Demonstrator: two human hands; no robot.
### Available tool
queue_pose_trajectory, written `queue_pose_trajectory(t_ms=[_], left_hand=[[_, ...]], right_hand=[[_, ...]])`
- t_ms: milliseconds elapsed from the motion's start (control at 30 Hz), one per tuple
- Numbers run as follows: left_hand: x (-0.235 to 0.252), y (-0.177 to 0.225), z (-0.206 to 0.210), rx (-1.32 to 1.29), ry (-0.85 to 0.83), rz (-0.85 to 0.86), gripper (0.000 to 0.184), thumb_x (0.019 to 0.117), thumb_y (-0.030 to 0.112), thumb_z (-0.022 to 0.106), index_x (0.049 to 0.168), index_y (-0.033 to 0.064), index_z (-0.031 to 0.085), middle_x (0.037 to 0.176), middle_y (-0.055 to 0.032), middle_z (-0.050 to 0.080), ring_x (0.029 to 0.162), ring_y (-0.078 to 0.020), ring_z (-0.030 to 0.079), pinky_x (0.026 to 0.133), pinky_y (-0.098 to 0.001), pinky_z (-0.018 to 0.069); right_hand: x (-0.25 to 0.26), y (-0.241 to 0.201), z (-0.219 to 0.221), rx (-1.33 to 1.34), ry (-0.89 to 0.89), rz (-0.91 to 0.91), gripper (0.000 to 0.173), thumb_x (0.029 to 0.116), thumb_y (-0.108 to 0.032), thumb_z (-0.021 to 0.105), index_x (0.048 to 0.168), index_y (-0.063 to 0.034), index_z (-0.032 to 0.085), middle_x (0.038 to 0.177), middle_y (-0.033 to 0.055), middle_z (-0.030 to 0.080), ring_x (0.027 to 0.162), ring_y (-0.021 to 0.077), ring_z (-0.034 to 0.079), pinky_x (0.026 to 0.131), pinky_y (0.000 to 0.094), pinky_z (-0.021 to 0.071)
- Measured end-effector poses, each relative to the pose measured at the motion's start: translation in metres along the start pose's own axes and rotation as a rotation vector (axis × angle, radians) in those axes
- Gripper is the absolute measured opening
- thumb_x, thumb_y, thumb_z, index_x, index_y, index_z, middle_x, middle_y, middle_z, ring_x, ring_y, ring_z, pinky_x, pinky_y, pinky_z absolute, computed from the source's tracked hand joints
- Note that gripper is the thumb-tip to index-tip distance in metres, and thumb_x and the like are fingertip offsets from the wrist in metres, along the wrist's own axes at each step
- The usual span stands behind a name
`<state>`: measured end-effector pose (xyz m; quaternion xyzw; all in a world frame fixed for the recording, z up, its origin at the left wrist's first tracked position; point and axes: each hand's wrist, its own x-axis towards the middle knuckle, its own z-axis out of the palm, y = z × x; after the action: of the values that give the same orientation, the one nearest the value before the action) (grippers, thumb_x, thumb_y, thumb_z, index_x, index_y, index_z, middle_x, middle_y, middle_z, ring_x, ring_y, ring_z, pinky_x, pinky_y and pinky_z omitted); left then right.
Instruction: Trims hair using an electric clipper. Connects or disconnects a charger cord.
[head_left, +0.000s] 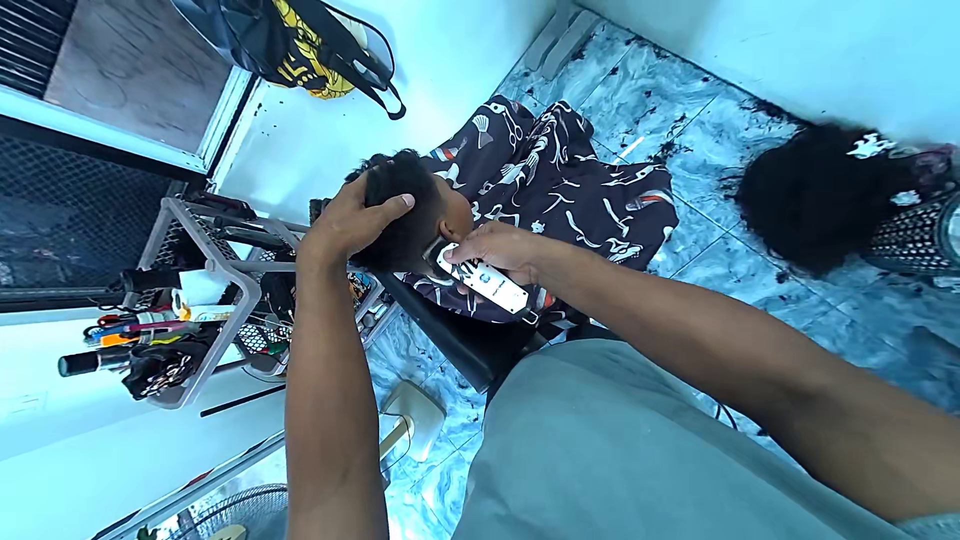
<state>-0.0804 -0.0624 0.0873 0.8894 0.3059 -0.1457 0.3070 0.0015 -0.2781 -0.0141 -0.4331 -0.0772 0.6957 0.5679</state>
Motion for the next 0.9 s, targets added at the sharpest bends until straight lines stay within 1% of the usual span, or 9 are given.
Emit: queue_pose_trajectory(t_ms=[100, 200, 267, 333, 433, 600, 700, 800, 900], left_hand=[[-0.003, -0.001, 0.0, -0.027, 0.005, 0.002, 0.06, 0.0932, 0.049, 0.071, 0.145, 0.0239, 0.054, 0.133, -0.0046, 0.067, 0.122, -0.0147, 0.064, 0.107, -0.0481, 0.0516], [-0.004, -0.001, 0.0, -0.021, 0.003, 0.001, 0.063, 0.0934, 0.05, 0.07, 0.147, 0.024, 0.052, 0.135, -0.0045, 0.065, 0.124, -0.0146, 0.063, 0.108, -0.0474, 0.0508], [-0.004, -0.002, 0.0, -0.015, 0.001, 0.002, 0.062, 0.0937, 0.05, 0.07, 0.147, 0.0239, 0.053, 0.134, -0.0042, 0.066, 0.124, -0.0139, 0.063, 0.108, -0.0468, 0.0508], [-0.004, -0.003, -0.001, -0.004, 0.002, 0.001, 0.061, 0.0938, 0.051, 0.069, 0.146, 0.0233, 0.054, 0.133, -0.0047, 0.066, 0.124, -0.0146, 0.063, 0.108, -0.0477, 0.0508], [-0.004, -0.002, -0.002, -0.012, 0.001, 0.0, 0.062, 0.0933, 0.05, 0.07, 0.147, 0.0246, 0.053, 0.134, -0.004, 0.066, 0.124, -0.0138, 0.063, 0.108, -0.0472, 0.0504], [-0.004, -0.005, -0.003, -0.027, -0.006, 0.008, 0.062, 0.0939, 0.05, 0.07, 0.148, 0.0239, 0.052, 0.135, -0.0038, 0.066, 0.124, -0.0132, 0.063, 0.108, -0.0457, 0.0506], [-0.004, -0.006, -0.002, -0.038, -0.005, 0.016, 0.063, 0.0945, 0.047, 0.071, 0.149, 0.0226, 0.05, 0.135, -0.005, 0.066, 0.123, -0.0141, 0.064, 0.108, -0.0456, 0.0514], [-0.005, -0.004, -0.002, -0.057, -0.011, 0.014, 0.063, 0.0957, 0.044, 0.07, 0.151, 0.0215, 0.049, 0.136, -0.0059, 0.065, 0.123, -0.0144, 0.064, 0.108, -0.0447, 0.0515], [-0.005, -0.006, -0.002, -0.054, -0.012, 0.014, 0.063, 0.0956, 0.045, 0.07, 0.15, 0.0213, 0.049, 0.136, -0.0053, 0.065, 0.123, -0.0134, 0.063, 0.108, -0.0443, 0.051]], right_hand=[[0.0, -0.006, -0.003, 0.093, -0.063, 0.037, 0.033, 0.104, -0.028, 0.059, 0.121, -0.0001, 0.061, 0.094, 0.0189, 0.072, 0.068, 0.0268, 0.072, 0.058, 0.0408, 0.0627], [0.001, -0.007, -0.008, 0.107, -0.094, 0.091, 0.034, 0.1048, -0.029, 0.056, 0.121, 0.0002, 0.06, 0.09, 0.0207, 0.071, 0.066, 0.0281, 0.071, 0.056, 0.0418, 0.0625], [0.004, -0.009, -0.012, 0.184, -0.194, 0.075, 0.035, 0.1071, -0.034, 0.051, 0.124, -0.0039, 0.059, 0.092, 0.0176, 0.07, 0.069, 0.0248, 0.071, 0.058, 0.0382, 0.0622], [0.004, -0.009, -0.011, 0.221, -0.244, 0.053, 0.035, 0.1083, -0.036, 0.048, 0.122, -0.0056, 0.059, 0.09, 0.0157, 0.07, 0.069, 0.0228, 0.071, 0.058, 0.0357, 0.062], [0.002, -0.006, -0.011, 0.161, -0.166, 0.111, 0.035, 0.1064, -0.033, 0.053, 0.122, -0.0028, 0.06, 0.092, 0.0189, 0.071, 0.068, 0.0262, 0.072, 0.056, 0.0397, 0.0623], [0.007, -0.01, -0.012, 0.259, -0.241, 0.055, 0.038, 0.1082, -0.039, 0.048, 0.123, -0.0064, 0.059, 0.09, 0.0153, 0.07, 0.07, 0.0227, 0.071, 0.058, 0.0352, 0.0621], [0.003, -0.01, -0.011, 0.17, -0.172, 0.11, 0.036, 0.1071, -0.035, 0.052, 0.124, -0.0036, 0.059, 0.092, 0.0185, 0.071, 0.069, 0.026, 0.072, 0.057, 0.0392, 0.0626], [0.009, -0.01, -0.017, 0.252, -0.26, 0.054, 0.038, 0.1089, -0.038, 0.046, 0.123, -0.006, 0.058, 0.09, 0.015, 0.07, 0.07, 0.0221, 0.071, 0.059, 0.034, 0.0617], [0.011, -0.009, -0.017, 0.274, -0.281, 0.062, 0.039, 0.1081, -0.04, 0.046, 0.122, -0.0058, 0.059, 0.09, 0.0156, 0.07, 0.07, 0.0225, 0.071, 0.058, 0.0346, 0.0618]])
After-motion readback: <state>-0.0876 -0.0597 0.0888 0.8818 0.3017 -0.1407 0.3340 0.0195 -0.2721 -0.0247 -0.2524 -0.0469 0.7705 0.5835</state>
